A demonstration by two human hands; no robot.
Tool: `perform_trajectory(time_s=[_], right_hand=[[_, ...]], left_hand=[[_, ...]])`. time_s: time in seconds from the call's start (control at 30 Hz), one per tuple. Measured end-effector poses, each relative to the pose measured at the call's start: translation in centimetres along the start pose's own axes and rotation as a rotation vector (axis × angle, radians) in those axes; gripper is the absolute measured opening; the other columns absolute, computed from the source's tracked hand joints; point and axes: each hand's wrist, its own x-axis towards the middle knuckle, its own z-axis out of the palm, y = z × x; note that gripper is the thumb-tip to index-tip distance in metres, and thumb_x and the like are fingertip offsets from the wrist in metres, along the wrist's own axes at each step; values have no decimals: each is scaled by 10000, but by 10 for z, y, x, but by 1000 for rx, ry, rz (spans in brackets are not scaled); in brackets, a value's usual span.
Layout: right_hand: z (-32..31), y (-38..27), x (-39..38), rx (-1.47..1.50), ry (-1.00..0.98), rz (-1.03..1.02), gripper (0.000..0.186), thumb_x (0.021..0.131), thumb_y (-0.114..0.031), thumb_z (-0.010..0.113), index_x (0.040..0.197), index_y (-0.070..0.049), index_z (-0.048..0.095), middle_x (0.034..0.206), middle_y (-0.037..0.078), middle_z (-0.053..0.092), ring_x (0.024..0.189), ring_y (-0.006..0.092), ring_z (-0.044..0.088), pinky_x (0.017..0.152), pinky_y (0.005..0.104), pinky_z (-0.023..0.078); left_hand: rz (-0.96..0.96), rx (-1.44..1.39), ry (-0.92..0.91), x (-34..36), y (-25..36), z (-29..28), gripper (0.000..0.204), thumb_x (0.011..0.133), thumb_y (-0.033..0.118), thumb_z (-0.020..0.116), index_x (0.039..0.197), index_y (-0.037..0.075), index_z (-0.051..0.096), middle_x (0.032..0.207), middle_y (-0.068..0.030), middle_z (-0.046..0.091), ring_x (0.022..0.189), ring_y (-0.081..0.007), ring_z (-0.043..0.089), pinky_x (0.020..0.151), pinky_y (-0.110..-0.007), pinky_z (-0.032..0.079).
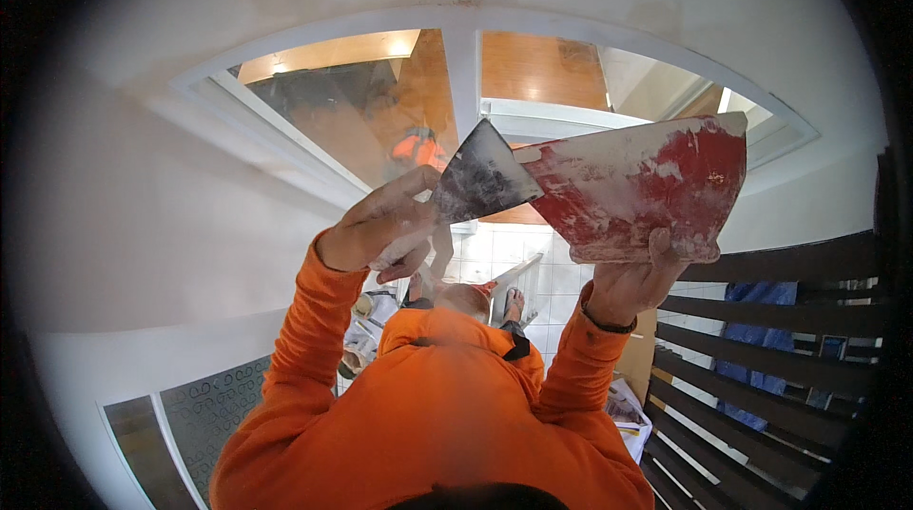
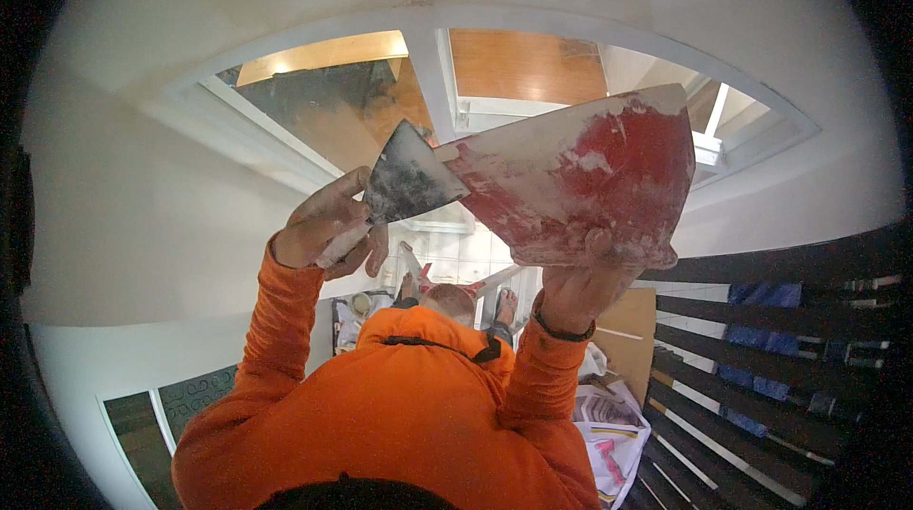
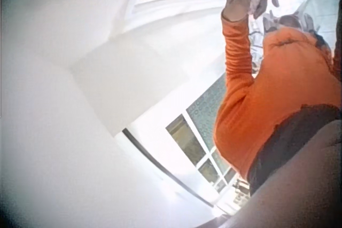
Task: The person stands on a ladder and applies plaster to a ceiling area using a hawk and a trowel. They repeatedly scoop plaster from a bucket, transfer it to the hawk, and smooth it onto the ceiling surface.
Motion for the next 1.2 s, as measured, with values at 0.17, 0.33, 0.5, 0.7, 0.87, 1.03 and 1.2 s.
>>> perform_trajectory(time_s=[0.17,0.33,0.5,0.7,0.87,1.03,1.2], right_hand=[[11,-3,-13,-55,-165,-69,560,864,-2,529,1389,-72,346,1350,176,469,1171,306,543,970,477,509],[-45,8,-1,-364,-123,-72,563,831,67,476,1367,-76,383,1325,153,495,1179,313,540,1004,492,476],[-32,22,-18,-368,-179,-31,568,799,108,538,1334,-39,417,1264,163,533,1139,306,564,982,443,496],[-18,24,-28,-629,-289,36,504,817,21,614,1289,57,442,1201,186,560,1079,244,577,937,373,485],[-9,25,-26,-672,-225,11,454,855,-89,629,1236,126,506,1123,194,615,1038,246,592,910,356,472],[-5,21,-7,-331,69,-15,485,808,13,568,1276,2,440,1181,153,554,1056,279,594,923,422,538],[19,19,-9,-324,96,-93,545,797,23,556,1321,-38,421,1238,173,524,1113,303,572,973,474,508]], left_hand=[[21,-79,-98,-7,-7,-10,305,928,104,400,1203,-25,372,642,-11,471,304,-109,374,294,-202,302],[-71,-53,22,25,-7,3,325,924,146,451,1200,-20,411,795,-15,526,524,-71,442,462,-185,362],[-7,-62,-47,23,-14,-4,373,929,210,478,1216,-20,417,896,-26,508,661,-53,436,571,-192,358],[17,18,26,27,-5,12,364,931,241,488,1173,-23,425,813,-17,496,544,-50,389,494,-190,320],[-22,-34,15,25,2,19,273,934,219,475,1086,-7,453,700,30,445,500,-29,352,471,-181,311],[-11,-165,-22,24,-16,6,249,946,186,459,1110,-2,454,688,29,447,492,-34,352,468,-188,322],[-1,-35,177,24,-24,9,536,924,140,459,1401,-6,263,868,-58,556,490,-63,402,358,-197,305]])
